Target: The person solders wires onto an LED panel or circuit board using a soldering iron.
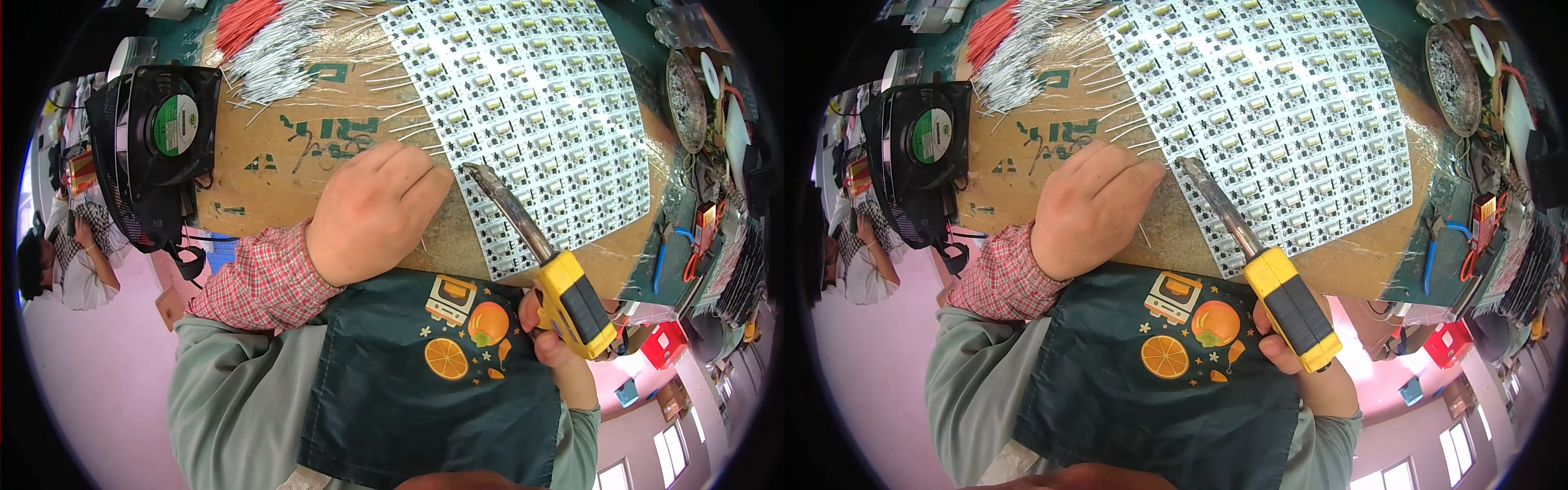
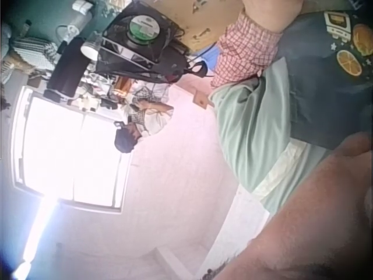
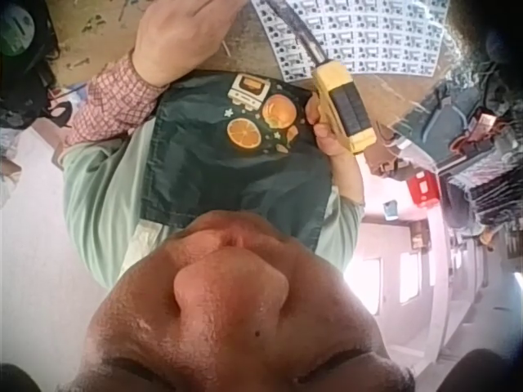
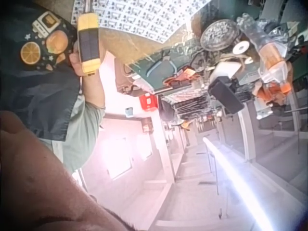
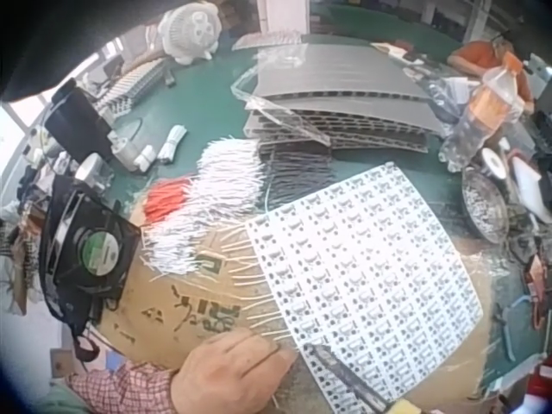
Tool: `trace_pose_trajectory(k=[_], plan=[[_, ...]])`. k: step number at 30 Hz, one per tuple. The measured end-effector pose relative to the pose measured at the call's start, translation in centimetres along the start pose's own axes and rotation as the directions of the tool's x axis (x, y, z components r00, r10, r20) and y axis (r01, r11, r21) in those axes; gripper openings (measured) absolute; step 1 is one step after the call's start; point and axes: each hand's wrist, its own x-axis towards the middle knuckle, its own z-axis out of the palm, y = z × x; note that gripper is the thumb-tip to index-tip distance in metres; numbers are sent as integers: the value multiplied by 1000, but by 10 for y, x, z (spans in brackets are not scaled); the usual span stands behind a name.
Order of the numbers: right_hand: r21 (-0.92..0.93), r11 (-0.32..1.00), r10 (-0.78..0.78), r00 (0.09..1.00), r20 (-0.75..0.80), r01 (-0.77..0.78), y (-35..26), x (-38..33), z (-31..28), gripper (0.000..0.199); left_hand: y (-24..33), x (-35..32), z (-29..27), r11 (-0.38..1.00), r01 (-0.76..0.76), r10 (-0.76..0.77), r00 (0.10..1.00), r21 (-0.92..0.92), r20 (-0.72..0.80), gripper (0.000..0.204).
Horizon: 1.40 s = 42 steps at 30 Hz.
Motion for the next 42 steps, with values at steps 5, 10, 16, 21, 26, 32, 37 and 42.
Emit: trace_pose_trajectory(k=[5, 10, 16, 21, 26, 32, 37, 42], plan=[[183, 982, -38, 999, -10, 39, 5, -5, 2, 46, 0, 0, -1, 1000, -5, 5, 1000, 6, -5, 24], [92, 995, -31, 999, 37, 27, -2, 1, 3, 54, -1, -1, 0, 1000, -7, 7, 1000, -11, -12, 25], [-134, 990, 52, 996, 72, -42, -14, -2, -3, 51, 8, -4, -22, 1000, -16, 15, 999, -11, -36, 26], [-164, 986, 0, 997, 72, 12, -1, -7, -6, 44, 9, -1, -22, 997, -77, 76, 993, -10, -87, 27], [-79, 997, -3, 1000, 2, 4, 2, -7, -5, 39, 2, -3, -2, 999, -44, 43, 998, -12, -39, 28], [-128, 991, -33, 999, -13, 31, 5, -10, -3, 35, 0, 1, 5, 1000, -15, 14, 999, -19, -46, 23], [-136, 990, -29, 1000, -9, 28, 5, -7, -3, 32, -1, -2, 12, 1000, -28, 28, 995, 1, -92, 26], [-167, 985, -56, 998, -10, 53, 12, -9, -4, 30, -1, -2, 11, 999, -40, 41, 996, 26, -73, 26]])
